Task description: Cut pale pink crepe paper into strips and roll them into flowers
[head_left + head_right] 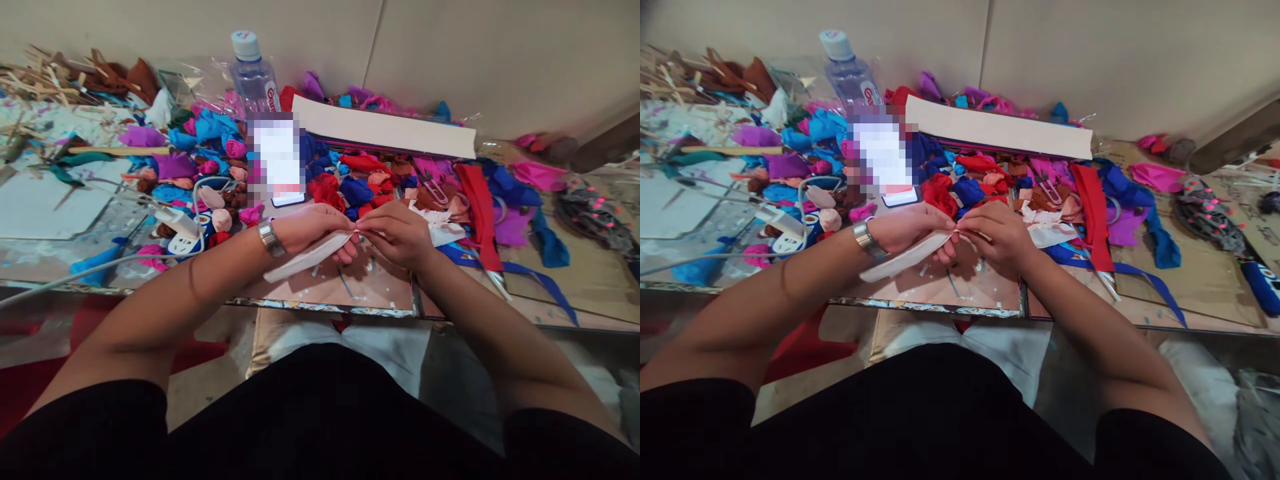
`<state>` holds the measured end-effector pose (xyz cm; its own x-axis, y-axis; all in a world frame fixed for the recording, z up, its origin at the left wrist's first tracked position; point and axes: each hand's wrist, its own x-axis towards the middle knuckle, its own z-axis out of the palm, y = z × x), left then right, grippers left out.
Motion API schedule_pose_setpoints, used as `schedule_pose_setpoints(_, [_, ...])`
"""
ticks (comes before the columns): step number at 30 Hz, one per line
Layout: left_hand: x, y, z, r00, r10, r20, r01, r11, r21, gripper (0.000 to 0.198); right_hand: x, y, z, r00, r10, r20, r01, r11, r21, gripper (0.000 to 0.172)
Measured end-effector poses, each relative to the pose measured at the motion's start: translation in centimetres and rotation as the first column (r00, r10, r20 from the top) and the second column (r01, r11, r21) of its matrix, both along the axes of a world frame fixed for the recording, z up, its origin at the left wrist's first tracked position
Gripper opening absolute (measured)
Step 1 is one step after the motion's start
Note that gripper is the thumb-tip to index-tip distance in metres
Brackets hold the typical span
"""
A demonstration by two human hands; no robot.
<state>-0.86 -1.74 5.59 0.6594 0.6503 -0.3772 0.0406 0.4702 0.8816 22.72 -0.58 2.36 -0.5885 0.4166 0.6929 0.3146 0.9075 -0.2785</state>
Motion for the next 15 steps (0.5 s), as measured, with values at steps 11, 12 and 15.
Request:
schedule_pose_setpoints(11, [-0.1, 0.8, -1.7, 0.87, 0.194, -0.453, 0.265, 0.591, 0.762, 0.034, -0.3, -0.2, -0.8, 0.975, -0.155, 0.162, 0.185, 0.964, -0.192, 0.023])
schedule_pose_setpoints(12, [0.0, 0.7, -1.7, 0.832, 0.262, -0.49, 0.303, 0.525, 0.796, 0.035, -0.3, -0.2, -0.9, 0.973, -0.16, 0.165, 0.192, 0.96, -0.203, 0.023])
schedule_pose_setpoints(15, [0.3, 0.3, -2.0, 0.746, 0.42, -0.517, 0.387, 0.358, 0.85, 0.038, -0.4, -0.3, -1.1, 0.971, -0.164, 0.177, 0.203, 0.95, -0.236, 0.022])
